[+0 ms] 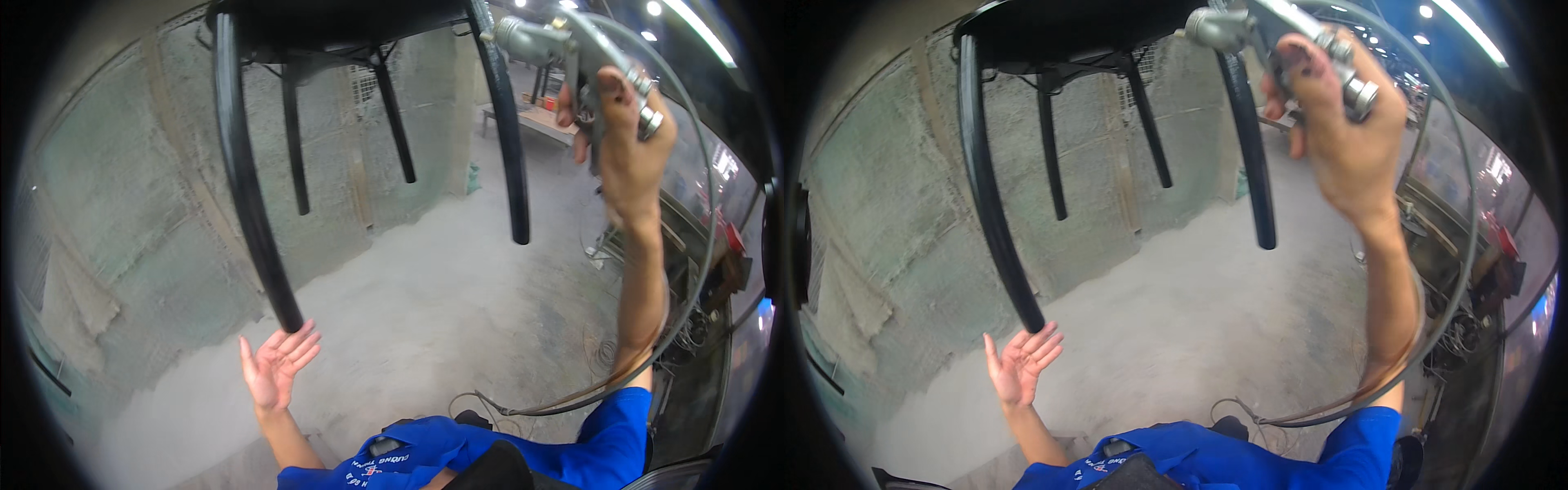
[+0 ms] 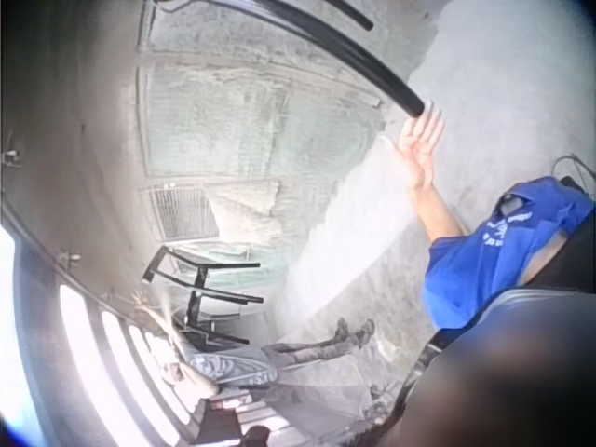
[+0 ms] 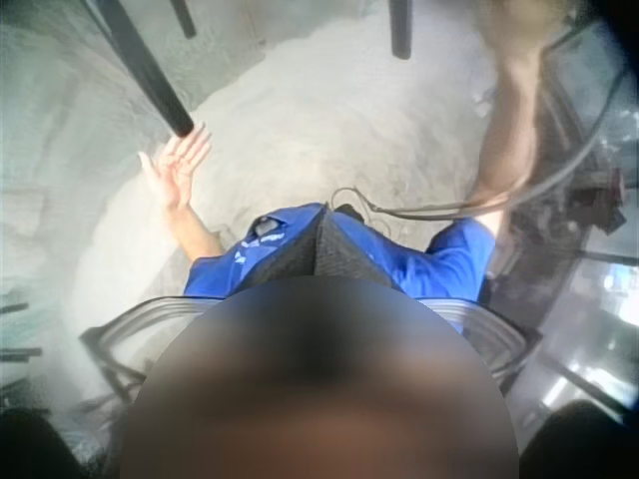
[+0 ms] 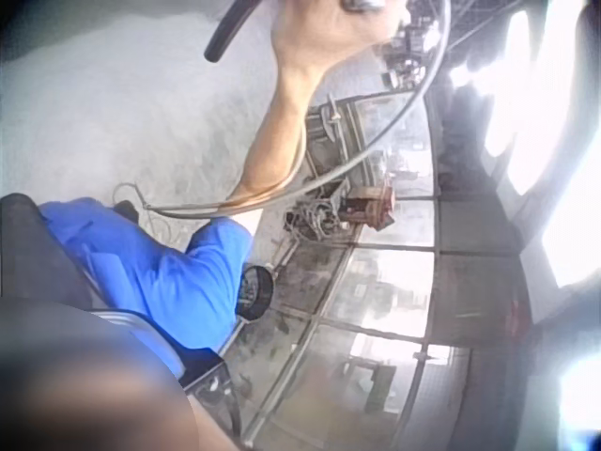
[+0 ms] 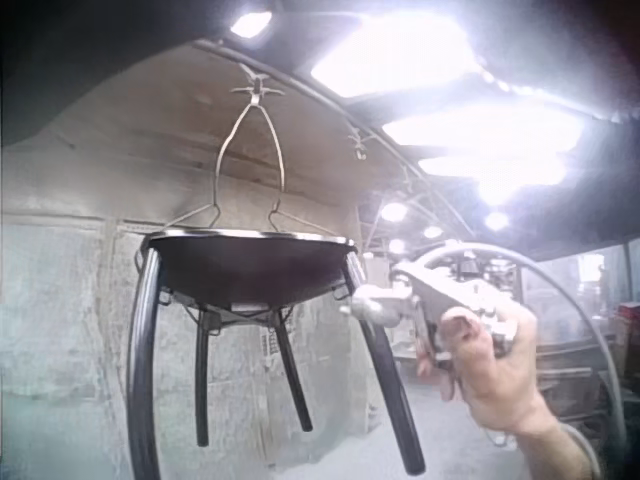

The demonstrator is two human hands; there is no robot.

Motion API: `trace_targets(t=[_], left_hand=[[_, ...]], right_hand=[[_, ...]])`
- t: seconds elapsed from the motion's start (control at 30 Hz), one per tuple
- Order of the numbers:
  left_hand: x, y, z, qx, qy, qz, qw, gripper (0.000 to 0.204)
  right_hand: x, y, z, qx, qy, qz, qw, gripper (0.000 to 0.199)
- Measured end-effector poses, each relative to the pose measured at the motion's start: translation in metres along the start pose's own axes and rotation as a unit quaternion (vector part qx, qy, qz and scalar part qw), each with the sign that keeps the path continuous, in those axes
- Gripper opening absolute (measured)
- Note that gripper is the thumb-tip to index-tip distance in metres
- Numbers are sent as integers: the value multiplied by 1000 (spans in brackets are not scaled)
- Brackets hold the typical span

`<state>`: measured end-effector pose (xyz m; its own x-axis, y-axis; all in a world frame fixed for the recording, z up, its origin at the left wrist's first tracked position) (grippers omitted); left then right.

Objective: The person uses a spray gun to apply black paint to a hanging plastic chair. They rotate the chair by hand to coat all sides, including the legs and seat, and briefly refill the spray gun from a paint can on a nearby table.

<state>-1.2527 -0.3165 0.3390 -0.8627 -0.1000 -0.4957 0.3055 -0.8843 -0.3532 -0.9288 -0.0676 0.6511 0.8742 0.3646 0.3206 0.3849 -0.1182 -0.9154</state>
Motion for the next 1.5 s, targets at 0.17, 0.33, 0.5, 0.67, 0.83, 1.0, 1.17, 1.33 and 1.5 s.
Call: trace_targets(t=[0.17,0.33,0.5,0.67,0.83,1.0,1.17,1.33,1.5], left_hand=[[-15,-3,12,32,-4,-54,998,95],[-11,-6,14,72,64,-95,991,96],[-2,-9,12,111,120,-156,974,98],[2,-7,10,131,165,-170,963,97],[8,-7,11,149,186,-166,957,97],[7,-7,11,119,144,-147,971,97],[-6,-2,2,96,99,-105,985,96],[-6,2,0,71,102,-53,991,95],[-13,5,3,48,78,-1,996,97]], right_hand=[[-72,-10,15,-14,-177,-2,984,32],[-119,-62,11,-58,-58,-6,997,31],[-88,-58,33,-153,129,146,969,33],[-133,-75,2,-77,-19,92,993,30],[-149,-121,-40,-58,-169,-18,984,39],[-40,-181,-10,-152,215,11,965,31],[-50,-203,-22,-38,212,-63,974,34],[-93,-194,-88,-25,68,-129,989,41],[-111,-195,-139,223,33,-196,954,29]])
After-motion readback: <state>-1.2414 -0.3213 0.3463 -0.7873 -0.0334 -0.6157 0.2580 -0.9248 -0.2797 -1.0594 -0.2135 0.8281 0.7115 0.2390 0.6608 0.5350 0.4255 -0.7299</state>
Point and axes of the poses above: each hand's wrist, its own y-axis away from the middle knuckle, its own x-axis out of the back of the hand, z = x × y, the point moved 6 cm from there along -y, towards the middle knuckle, and after that the axes turned 12 degrees about -z, right-handed, at the moved point
